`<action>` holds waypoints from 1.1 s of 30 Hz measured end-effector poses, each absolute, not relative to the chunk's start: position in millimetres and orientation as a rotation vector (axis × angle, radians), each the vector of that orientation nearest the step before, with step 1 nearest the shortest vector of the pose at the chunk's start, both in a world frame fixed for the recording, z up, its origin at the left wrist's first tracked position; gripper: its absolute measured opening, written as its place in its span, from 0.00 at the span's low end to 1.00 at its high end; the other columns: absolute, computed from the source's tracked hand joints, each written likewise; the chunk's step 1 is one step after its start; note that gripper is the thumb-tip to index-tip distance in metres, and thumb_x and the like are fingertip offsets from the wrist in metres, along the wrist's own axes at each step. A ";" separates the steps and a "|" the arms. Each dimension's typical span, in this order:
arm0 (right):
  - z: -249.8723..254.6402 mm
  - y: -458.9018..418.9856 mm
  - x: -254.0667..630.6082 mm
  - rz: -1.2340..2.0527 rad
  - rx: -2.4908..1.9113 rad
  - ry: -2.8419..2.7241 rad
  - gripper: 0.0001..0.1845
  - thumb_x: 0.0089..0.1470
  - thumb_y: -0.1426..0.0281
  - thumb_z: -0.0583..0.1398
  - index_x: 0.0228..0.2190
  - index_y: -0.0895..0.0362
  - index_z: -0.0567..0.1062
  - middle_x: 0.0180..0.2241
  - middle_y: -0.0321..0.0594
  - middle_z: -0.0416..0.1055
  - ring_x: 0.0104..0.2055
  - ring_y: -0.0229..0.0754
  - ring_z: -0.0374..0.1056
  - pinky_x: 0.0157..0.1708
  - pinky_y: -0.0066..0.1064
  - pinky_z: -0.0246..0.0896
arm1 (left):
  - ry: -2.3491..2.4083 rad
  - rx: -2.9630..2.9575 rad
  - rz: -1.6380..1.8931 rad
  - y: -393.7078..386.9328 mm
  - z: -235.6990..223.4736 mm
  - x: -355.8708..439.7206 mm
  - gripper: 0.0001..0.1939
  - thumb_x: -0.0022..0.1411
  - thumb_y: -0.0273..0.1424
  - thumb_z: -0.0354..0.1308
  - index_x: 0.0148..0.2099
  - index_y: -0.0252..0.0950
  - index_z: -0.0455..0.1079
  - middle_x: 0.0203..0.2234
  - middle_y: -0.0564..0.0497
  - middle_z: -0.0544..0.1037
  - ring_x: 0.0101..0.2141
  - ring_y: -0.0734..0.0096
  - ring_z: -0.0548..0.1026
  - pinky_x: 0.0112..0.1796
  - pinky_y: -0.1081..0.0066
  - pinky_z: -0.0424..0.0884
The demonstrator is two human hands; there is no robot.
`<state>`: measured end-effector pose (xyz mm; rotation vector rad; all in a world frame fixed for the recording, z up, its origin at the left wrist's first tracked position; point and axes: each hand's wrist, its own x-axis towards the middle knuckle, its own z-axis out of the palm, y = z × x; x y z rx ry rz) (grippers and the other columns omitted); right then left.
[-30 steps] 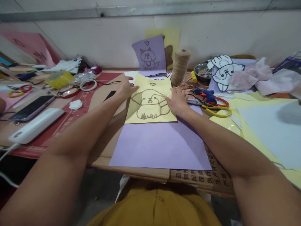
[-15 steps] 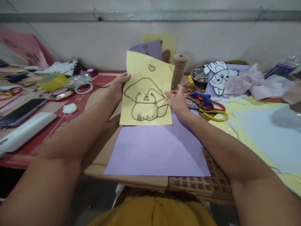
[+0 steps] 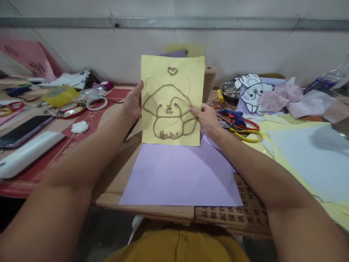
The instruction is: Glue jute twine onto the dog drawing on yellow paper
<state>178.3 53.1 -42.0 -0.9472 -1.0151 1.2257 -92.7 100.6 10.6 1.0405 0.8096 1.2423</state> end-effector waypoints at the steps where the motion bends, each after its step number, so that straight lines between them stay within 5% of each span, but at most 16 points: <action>1: -41.6 52.7 178.4 1.224 -0.954 -1.007 0.18 0.40 0.67 0.76 0.36 0.52 0.84 0.39 0.36 0.87 0.41 0.45 0.80 0.49 0.41 0.81 | 0.788 1.023 1.213 101.3 5.9 -92.8 0.25 0.73 0.51 0.65 0.60 0.38 0.79 0.47 0.42 0.88 0.55 0.48 0.85 0.54 0.56 0.84; 7: -47.9 55.4 181.8 1.177 -0.993 -1.029 0.20 0.40 0.66 0.75 0.38 0.54 0.84 0.39 0.35 0.86 0.39 0.43 0.79 0.45 0.38 0.78 | 0.879 0.967 1.100 104.2 -15.1 -90.0 0.06 0.63 0.24 0.68 0.43 0.32 0.82 0.30 0.46 0.86 0.29 0.63 0.82 0.37 0.64 0.84; 19: -64.3 68.9 191.5 1.037 -1.140 -1.155 0.23 0.49 0.55 0.72 0.42 0.53 0.77 0.44 0.43 0.83 0.44 0.48 0.79 0.50 0.45 0.77 | 0.907 0.991 1.110 105.5 -19.5 -86.8 0.11 0.62 0.22 0.67 0.47 0.27 0.81 0.36 0.41 0.87 0.32 0.60 0.85 0.44 0.59 0.87; 24: -54.5 63.7 195.9 0.475 -1.383 -1.348 0.29 0.56 0.67 0.67 0.58 0.55 0.72 0.56 0.52 0.76 0.57 0.54 0.74 0.63 0.54 0.70 | 0.952 0.977 1.100 101.2 -18.6 -82.5 0.12 0.60 0.20 0.65 0.47 0.28 0.81 0.33 0.43 0.86 0.32 0.60 0.84 0.48 0.55 0.87; 27: -43.6 49.9 193.5 0.141 -1.428 -1.614 0.26 0.60 0.68 0.67 0.60 0.54 0.78 0.60 0.53 0.71 0.65 0.58 0.65 0.72 0.58 0.58 | 1.001 0.967 1.051 97.2 -22.7 -76.7 0.14 0.59 0.20 0.65 0.48 0.28 0.81 0.31 0.44 0.85 0.35 0.54 0.86 0.54 0.49 0.86; 33: -34.6 34.9 184.1 0.134 -1.374 -1.919 0.14 0.66 0.70 0.65 0.49 0.48 0.89 0.53 0.48 0.79 0.61 0.60 0.65 0.67 0.58 0.56 | 0.997 0.976 0.928 91.1 -34.8 -71.3 0.22 0.60 0.19 0.67 0.57 0.27 0.80 0.35 0.37 0.88 0.39 0.47 0.89 0.53 0.48 0.87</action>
